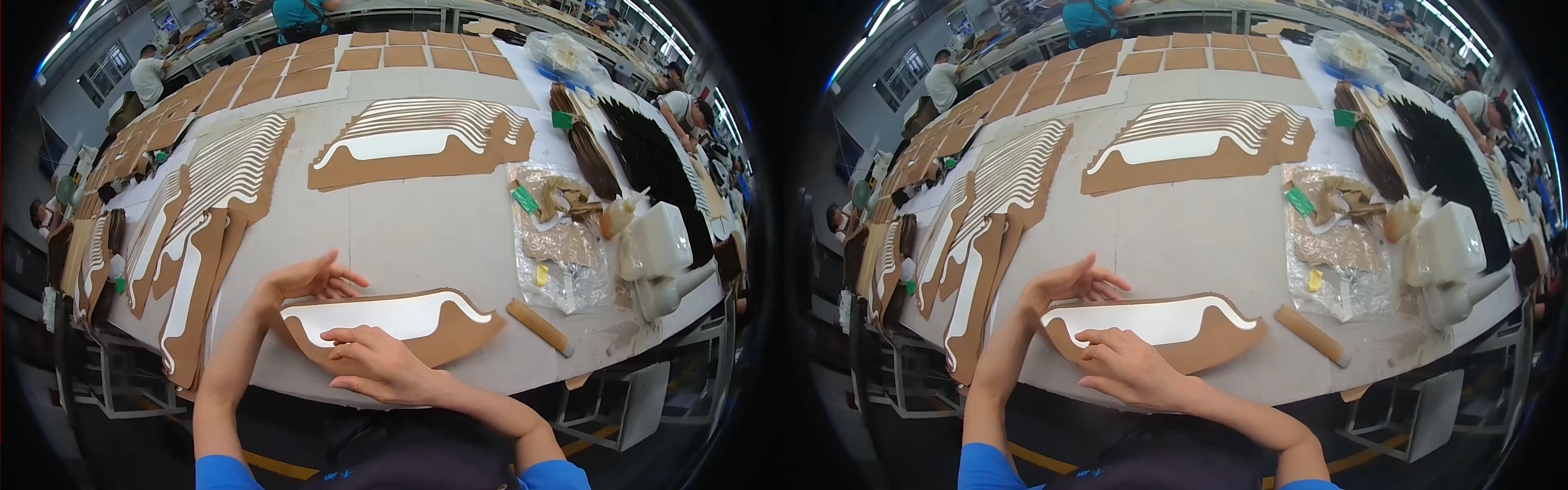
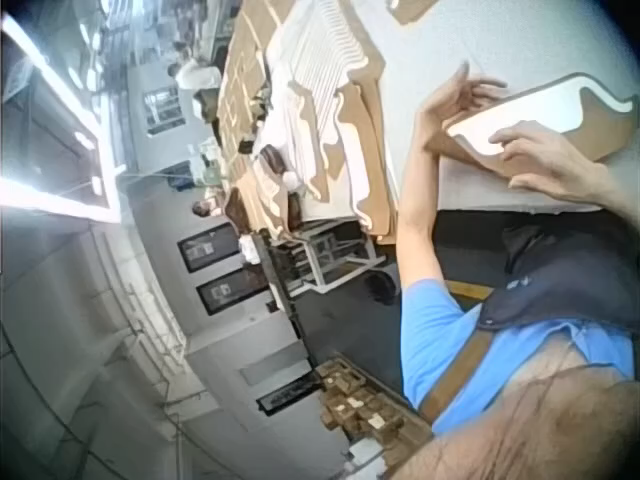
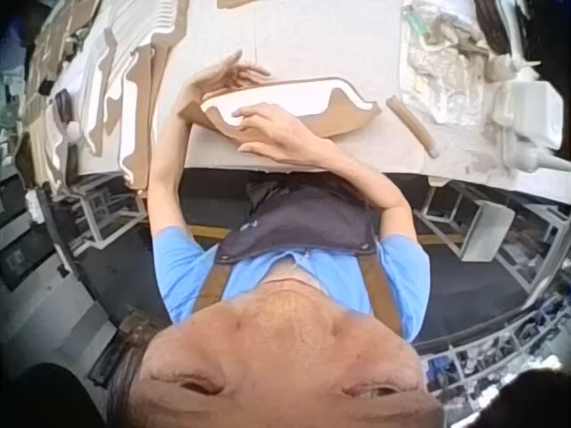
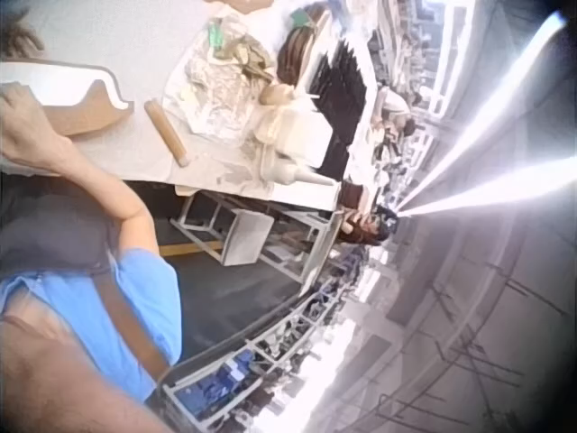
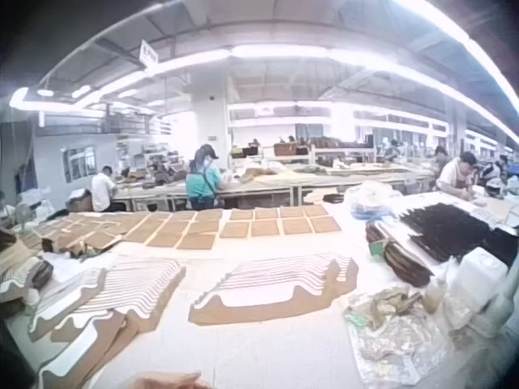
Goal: Assembling pre-cut leather components by folding edges over internal stiffeners or lining and pressing them down.
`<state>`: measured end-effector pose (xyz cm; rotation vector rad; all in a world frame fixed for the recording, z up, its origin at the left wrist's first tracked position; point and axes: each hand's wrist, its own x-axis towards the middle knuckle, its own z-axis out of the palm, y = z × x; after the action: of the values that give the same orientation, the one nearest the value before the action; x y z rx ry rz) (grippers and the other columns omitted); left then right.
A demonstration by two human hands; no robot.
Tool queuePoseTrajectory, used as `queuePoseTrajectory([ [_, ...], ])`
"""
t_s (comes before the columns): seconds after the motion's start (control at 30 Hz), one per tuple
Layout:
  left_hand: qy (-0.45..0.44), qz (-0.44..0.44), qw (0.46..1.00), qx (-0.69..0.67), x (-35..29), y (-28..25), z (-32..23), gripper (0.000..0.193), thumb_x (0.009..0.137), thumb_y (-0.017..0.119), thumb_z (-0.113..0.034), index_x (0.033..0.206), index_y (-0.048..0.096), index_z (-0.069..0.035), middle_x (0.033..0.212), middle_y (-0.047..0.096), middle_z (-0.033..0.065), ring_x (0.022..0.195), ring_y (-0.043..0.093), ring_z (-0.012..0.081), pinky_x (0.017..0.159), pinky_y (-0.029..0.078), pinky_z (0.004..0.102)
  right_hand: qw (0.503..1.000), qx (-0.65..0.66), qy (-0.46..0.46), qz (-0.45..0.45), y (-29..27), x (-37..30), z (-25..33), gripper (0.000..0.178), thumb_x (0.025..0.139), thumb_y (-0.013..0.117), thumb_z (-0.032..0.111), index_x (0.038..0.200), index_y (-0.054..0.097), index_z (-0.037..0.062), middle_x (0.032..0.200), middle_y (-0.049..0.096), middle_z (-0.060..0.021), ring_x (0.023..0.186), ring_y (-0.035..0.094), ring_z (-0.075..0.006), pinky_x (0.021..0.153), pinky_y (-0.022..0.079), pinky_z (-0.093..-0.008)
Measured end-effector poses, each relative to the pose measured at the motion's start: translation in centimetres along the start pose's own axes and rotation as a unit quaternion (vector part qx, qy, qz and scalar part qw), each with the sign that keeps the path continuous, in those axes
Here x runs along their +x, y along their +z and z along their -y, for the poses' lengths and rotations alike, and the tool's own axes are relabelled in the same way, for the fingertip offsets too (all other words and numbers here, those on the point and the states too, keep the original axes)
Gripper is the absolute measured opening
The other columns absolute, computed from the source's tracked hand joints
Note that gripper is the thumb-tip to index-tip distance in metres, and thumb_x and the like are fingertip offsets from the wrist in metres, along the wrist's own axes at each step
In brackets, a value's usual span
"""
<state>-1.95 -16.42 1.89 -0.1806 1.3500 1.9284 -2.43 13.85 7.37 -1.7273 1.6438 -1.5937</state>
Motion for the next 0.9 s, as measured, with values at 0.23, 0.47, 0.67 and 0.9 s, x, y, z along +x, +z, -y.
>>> queuePoseTrajectory([
  [0.23,0.029,-0.124,0.928,0.35,-3.5,4.9,0.5,0.04,0.096,0.077,-0.013,0.134,0.069,-0.001,0.114,0.077,0.0074,0.1,0.068,0.0135,0.094,0.054,0.0314,0.926,-0.308,0.219,-0.026,-11.3,-2.9,-7.9,0.041,0.092,0.079,0.025,0.125,0.067,0.0023,0.118,0.071,-0.0123,0.116,0.064,-0.03,0.1,0.048,-0.0438],
  [0.47,0.054,-0.232,0.856,0.459,-3.4,4.7,0.1,0.036,0.091,0.078,-0.014,0.126,0.073,-0.004,0.113,0.076,0.0087,0.098,0.07,0.0178,0.092,0.058,0.0346,0.914,0.024,0.403,-0.028,-11.9,-9.0,-6.0,0.021,0.097,0.073,0.016,0.107,0.074,-0.002,0.086,0.072,-0.0056,0.081,0.061,-0.0095,0.074,0.051,-0.0285],
  [0.67,0.356,-0.211,0.742,0.528,9.7,11.3,-0.7,0.04,0.092,0.082,-0.028,0.125,0.073,-0.008,0.111,0.074,0.0059,0.12,0.062,0.0253,0.1,0.051,0.0406,0.927,-0.094,0.356,-0.074,-9.3,-8.4,-5.6,0.02,0.094,0.075,0.014,0.109,0.075,0.0011,0.089,0.072,-0.0111,0.084,0.066,-0.0239,0.077,0.051,-0.0373],
  [0.9,0.319,-0.052,0.779,0.537,13.3,11.4,-0.5,0.011,0.094,0.077,-0.02,0.104,0.078,-0.014,0.102,0.069,0.0019,0.107,0.06,0.0241,0.104,0.041,0.0405,0.924,-0.23,0.299,-0.064,-10.2,-11.1,-6.0,0.008,0.089,0.076,0.012,0.097,0.077,0.0131,0.096,0.067,-0.0004,0.102,0.058,-0.0247,0.091,0.039,-0.0414],
])
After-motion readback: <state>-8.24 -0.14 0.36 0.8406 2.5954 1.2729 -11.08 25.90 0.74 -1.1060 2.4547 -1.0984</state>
